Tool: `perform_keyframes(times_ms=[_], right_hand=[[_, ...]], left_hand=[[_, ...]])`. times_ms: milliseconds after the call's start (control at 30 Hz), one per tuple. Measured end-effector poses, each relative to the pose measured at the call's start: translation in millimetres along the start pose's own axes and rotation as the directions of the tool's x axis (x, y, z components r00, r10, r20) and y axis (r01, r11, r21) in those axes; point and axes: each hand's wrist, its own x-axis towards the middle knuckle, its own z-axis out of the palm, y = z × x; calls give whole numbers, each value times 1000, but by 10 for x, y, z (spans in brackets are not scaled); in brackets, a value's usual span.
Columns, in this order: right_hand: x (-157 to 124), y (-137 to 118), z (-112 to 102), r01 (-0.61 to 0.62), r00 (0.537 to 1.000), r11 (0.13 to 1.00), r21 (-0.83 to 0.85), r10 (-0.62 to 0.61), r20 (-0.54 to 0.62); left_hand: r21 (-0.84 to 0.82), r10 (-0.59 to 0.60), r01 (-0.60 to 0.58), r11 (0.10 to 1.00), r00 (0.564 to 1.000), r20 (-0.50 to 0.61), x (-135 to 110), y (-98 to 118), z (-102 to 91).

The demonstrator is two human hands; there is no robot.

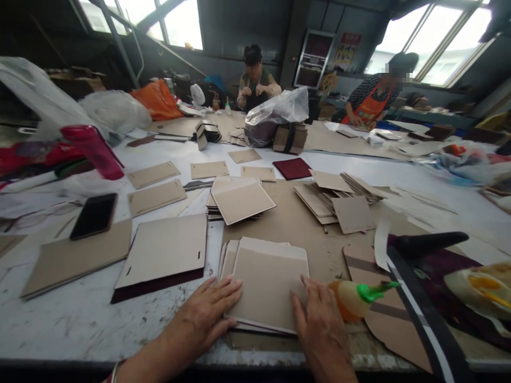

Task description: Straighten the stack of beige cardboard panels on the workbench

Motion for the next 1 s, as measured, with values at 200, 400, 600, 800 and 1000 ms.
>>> perform_keyframes(times_ms=[200,400,600,800,1000], right_hand=[[305,-293,148,239,970,971,-19,-238,46],[282,-317,313,265,924,964,31,-263,279],[234,-292,337,180,930,980,89,-199,311],[104,-85,234,-113,992,987,-116,119,45],[4,-32,167,-212,977,977,-5,212,8]], left_hand=[[-20,-21,22,1000,998,57,26,7,-2],[-3,-30,31,1000,997,72,19,22,7],[47,0,3,999,998,-62,3,49,29],[127,152,-121,984,950,-274,14,-99,174],[153,167,-115,982,906,-390,-23,-181,446]])
